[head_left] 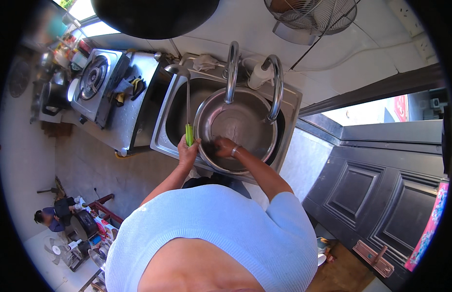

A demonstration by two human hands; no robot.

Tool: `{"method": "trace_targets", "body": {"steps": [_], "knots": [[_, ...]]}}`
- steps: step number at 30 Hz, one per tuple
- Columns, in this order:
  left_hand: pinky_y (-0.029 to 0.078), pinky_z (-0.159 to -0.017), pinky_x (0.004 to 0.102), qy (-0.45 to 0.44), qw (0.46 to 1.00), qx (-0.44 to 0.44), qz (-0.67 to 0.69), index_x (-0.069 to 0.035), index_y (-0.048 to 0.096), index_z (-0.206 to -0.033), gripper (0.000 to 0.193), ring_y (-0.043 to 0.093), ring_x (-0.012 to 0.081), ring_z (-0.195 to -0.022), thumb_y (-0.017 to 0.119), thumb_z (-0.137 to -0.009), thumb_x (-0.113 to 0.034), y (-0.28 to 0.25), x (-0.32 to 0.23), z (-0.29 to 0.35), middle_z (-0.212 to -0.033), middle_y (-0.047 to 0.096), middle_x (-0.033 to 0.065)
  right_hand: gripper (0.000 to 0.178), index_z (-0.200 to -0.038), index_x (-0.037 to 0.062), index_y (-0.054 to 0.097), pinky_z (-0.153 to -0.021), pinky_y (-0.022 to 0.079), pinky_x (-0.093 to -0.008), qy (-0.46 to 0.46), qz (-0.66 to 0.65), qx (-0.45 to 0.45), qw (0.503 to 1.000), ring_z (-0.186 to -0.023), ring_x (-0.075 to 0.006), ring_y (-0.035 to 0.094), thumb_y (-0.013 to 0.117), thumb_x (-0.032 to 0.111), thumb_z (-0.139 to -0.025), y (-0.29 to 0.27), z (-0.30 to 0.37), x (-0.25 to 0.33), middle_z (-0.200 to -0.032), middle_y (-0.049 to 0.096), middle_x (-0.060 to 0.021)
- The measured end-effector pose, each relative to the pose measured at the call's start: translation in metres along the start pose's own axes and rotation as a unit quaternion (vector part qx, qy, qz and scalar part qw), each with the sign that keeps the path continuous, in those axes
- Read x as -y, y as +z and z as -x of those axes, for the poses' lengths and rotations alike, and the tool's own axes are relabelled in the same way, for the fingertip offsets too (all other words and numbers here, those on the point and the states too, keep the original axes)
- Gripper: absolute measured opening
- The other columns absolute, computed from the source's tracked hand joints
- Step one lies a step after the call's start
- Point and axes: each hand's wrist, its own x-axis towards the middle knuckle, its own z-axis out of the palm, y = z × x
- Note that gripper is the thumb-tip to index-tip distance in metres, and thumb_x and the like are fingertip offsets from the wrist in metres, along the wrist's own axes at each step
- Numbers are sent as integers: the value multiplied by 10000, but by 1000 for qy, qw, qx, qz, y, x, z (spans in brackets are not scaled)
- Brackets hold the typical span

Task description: The person fills dumpling wrappers with a green filling, folds them, and places them into a pot of boiling water. They then roll out dough, cut it into small pieces, wash a ladle, and stir the dumplings in the pot.

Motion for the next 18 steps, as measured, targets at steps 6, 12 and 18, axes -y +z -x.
{"method": "trace_targets", "body": {"steps": [6, 12, 18], "knots": [[393, -489, 224, -56, 990, -3, 132, -109, 513, -894, 180, 469, 58, -577, 689, -858, -118, 1, -17, 14, -700, 492, -44, 408, -1066, 19, 580, -820, 509, -485, 337, 80, -228, 910, -932, -412, 623, 665, 221, -722, -64, 142, 25, -980, 641, -244], [350, -527, 216, -30, 985, 6, 173, -115, 501, -865, 188, 431, 51, -593, 688, -859, -94, 4, -57, 26, -702, 469, -55, 317, -957, 2, 612, -801, 497, -504, 420, 98, -368, 824, -891, -434, 623, 641, 264, -782, -36, 148, 0, -890, 648, -248], [363, -513, 216, -42, 966, 55, 250, -118, 480, -864, 189, 440, 56, -600, 665, -882, -90, 18, -120, 43, -708, 485, -34, 294, -914, -2, 643, -839, 470, -516, 387, -16, -305, 870, -941, -432, 608, 593, 278, -838, 31, 83, -14, -955, 647, -256]]}}
